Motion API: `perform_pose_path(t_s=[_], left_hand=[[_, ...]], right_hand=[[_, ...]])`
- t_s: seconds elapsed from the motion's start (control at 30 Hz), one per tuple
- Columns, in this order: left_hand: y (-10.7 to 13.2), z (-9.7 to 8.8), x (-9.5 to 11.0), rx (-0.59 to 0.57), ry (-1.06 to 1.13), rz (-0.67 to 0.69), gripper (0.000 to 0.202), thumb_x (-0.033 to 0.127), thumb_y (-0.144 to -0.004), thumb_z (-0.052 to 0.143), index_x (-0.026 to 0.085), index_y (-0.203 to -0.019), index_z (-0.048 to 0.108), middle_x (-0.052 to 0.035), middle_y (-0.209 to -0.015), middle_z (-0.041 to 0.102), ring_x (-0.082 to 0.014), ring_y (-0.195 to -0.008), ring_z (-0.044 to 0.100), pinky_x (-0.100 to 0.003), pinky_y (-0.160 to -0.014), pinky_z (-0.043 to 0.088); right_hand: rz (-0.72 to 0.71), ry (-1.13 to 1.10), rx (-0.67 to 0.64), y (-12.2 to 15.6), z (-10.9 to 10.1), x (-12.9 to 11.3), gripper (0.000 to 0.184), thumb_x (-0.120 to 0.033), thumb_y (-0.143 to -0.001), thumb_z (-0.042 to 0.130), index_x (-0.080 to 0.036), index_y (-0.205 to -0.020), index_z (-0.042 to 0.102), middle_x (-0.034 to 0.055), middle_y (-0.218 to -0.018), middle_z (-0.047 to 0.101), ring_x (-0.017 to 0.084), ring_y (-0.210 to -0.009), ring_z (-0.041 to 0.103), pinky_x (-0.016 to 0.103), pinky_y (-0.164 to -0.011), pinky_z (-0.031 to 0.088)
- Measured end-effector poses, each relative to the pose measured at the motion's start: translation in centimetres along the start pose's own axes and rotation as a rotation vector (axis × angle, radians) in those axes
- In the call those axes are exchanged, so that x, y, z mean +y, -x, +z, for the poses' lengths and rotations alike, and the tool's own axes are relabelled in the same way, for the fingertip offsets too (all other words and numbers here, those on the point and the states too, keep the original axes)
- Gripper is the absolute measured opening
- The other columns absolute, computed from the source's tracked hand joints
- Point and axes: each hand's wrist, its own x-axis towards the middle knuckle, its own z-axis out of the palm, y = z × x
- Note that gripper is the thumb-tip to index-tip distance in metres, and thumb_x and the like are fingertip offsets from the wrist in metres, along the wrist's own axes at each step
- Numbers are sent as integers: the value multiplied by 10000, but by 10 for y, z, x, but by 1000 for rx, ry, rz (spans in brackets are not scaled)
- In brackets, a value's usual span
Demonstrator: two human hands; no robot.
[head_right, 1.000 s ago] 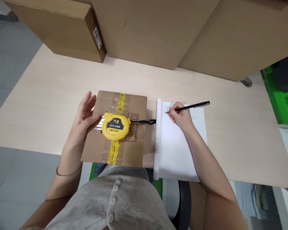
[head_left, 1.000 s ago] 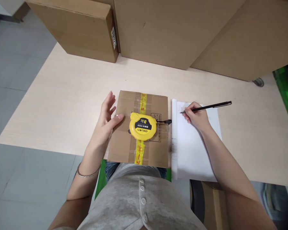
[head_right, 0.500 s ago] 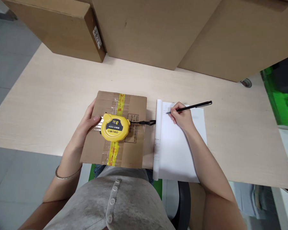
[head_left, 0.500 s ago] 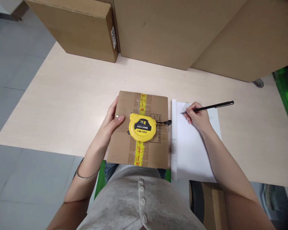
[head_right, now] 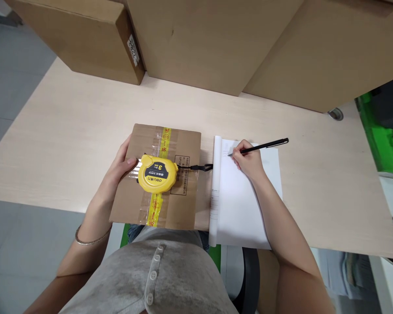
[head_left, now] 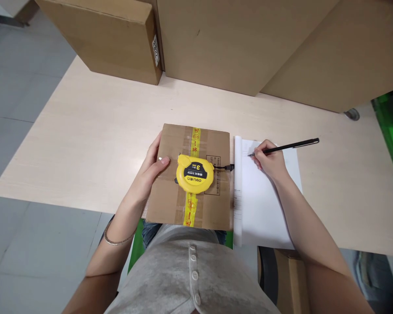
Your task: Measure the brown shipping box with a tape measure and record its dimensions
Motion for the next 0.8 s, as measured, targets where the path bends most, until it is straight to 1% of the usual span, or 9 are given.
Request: perform_pose_path(t_s=[0.1,0.17,0.3,0.37,0.5,0.63,0.73,0.8], left_hand=[[-1,0,-1,13,9,2,697,452,-962,690,387,-1621,471,28,-1757,432,-396,-1648,358,-583,-1361,350],[0,0,-2,5,0,10,688,451,-974,676,390,-1625,462,31,-1760,425,-391,-1649,358,-576,-1358,356],[1,-1,-3,-13,-21,21,664,458,-1005,638,412,-1635,433,33,-1768,409,-382,-1645,369,-574,-1341,380],[1,-1,-3,-12,-23,20,655,470,-1007,636,418,-1630,438,32,-1767,412,-384,-1640,379,-578,-1338,383],[0,1,-1,-10,-19,19,665,462,-1000,641,405,-1632,442,25,-1766,413,-391,-1641,375,-584,-1344,373],[1,1,0,8,-7,4,674,441,-991,644,379,-1633,447,12,-1763,420,-390,-1639,379,-584,-1344,373],[1,1,-1,0,-21,16,660,453,-1001,635,392,-1629,444,19,-1766,415,-385,-1641,377,-579,-1340,380],[1,0,-2,-9,-31,27,646,472,-1007,627,409,-1624,445,25,-1766,414,-389,-1644,368,-588,-1337,381]], right_hand=[[6,3,-12,1,0,-1,320,-339,-742,798,-270,-648,500,-60,-461,554,88,-320,405,227,-306,310],[5,2,-13,1,1,-1,334,-352,-741,802,-273,-649,491,-57,-468,559,91,-324,410,230,-308,314],[-5,4,2,0,1,0,353,-367,-754,784,-281,-643,461,-68,-431,510,88,-305,363,231,-302,267],[-12,13,22,-1,1,2,338,-363,-768,773,-282,-642,470,-69,-428,498,90,-310,354,231,-305,255],[-31,40,40,-2,-2,7,330,-334,-731,809,-271,-624,503,-52,-471,518,98,-375,402,230,-339,285],[-27,50,45,-4,-3,8,322,-341,-763,785,-273,-629,501,-45,-468,508,114,-398,418,237,-359,311],[-22,60,48,-4,-3,7,331,-323,-751,795,-276,-625,493,-46,-462,491,117,-400,411,238,-355,298],[-12,61,42,-4,-3,5,335,-342,-762,780,-282,-630,478,-49,-448,477,118,-385,394,243,-346,275]])
